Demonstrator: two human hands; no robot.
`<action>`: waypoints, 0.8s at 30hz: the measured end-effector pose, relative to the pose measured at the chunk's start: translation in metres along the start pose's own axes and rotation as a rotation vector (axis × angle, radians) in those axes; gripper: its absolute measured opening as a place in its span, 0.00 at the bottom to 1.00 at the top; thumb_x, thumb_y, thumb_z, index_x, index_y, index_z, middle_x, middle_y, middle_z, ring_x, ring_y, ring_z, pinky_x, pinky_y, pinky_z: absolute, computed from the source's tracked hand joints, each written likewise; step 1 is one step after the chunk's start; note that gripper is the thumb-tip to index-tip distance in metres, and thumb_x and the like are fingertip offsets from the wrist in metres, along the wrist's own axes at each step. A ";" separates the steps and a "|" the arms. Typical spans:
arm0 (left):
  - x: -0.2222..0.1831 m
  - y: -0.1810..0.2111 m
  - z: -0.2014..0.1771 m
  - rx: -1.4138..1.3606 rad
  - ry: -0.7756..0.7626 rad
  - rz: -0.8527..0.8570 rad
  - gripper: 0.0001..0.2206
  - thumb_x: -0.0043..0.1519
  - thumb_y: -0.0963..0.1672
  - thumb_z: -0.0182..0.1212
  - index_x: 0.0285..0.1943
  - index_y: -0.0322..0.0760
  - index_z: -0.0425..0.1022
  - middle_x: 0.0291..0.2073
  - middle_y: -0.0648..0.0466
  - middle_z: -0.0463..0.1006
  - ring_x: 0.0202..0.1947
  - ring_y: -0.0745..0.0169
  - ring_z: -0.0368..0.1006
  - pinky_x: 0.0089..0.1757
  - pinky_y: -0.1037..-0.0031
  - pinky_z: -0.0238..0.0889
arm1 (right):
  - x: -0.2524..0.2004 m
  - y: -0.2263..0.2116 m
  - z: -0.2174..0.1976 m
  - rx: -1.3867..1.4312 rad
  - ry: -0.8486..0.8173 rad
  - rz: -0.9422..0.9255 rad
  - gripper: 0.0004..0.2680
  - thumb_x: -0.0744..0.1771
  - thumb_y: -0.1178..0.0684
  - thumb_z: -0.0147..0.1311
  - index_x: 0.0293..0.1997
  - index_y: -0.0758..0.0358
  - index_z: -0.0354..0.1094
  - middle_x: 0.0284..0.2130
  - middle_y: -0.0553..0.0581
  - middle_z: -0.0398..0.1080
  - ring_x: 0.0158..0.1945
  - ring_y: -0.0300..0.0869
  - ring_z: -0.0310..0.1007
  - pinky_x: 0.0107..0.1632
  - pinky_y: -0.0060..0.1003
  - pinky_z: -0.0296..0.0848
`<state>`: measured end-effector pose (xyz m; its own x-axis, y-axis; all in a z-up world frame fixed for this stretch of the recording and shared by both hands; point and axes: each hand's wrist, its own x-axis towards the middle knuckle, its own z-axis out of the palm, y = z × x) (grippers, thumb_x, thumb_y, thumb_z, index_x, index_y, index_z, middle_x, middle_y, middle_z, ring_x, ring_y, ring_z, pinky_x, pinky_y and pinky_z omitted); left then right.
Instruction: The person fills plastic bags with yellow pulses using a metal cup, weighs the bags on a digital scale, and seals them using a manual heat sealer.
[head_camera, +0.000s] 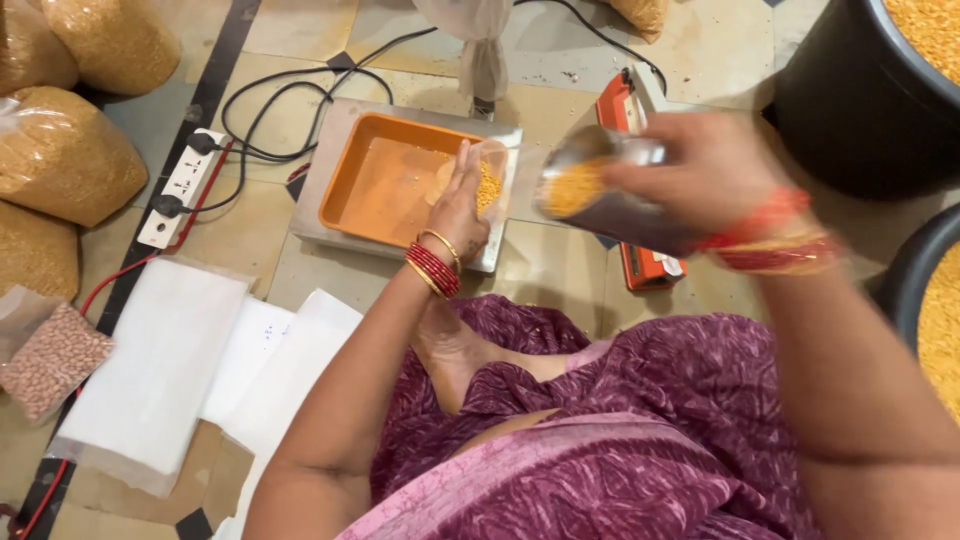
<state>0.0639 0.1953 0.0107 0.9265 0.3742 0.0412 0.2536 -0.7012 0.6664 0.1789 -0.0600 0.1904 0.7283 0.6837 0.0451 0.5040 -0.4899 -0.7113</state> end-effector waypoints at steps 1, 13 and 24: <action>0.001 -0.006 0.005 -0.021 0.018 0.020 0.48 0.49 0.32 0.58 0.81 0.41 0.38 0.81 0.49 0.35 0.62 0.37 0.68 0.51 0.62 0.71 | 0.022 -0.020 0.030 -0.228 -0.046 -0.134 0.17 0.61 0.45 0.63 0.52 0.61 0.75 0.32 0.61 0.77 0.33 0.47 0.78 0.40 0.43 0.76; 0.044 -0.053 0.033 -0.026 0.206 0.220 0.48 0.46 0.33 0.64 0.78 0.30 0.42 0.78 0.41 0.39 0.72 0.37 0.55 0.60 0.62 0.66 | 0.052 0.032 0.064 0.259 -0.055 0.040 0.11 0.62 0.46 0.64 0.34 0.63 0.75 0.24 0.51 0.74 0.27 0.35 0.70 0.31 0.32 0.69; 0.082 0.030 -0.067 -0.752 0.023 -0.315 0.45 0.52 0.28 0.49 0.79 0.42 0.37 0.79 0.61 0.32 0.64 0.45 0.67 0.38 0.66 0.78 | -0.138 0.227 -0.062 0.936 0.377 -0.081 0.05 0.72 0.61 0.54 0.37 0.66 0.67 0.30 0.49 0.67 0.31 0.31 0.64 0.36 0.25 0.61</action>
<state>0.1288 0.2461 0.0840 0.8348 0.5039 -0.2219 0.2391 0.0311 0.9705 0.2216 -0.2991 0.0662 0.8889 0.4011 0.2213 0.1099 0.2823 -0.9530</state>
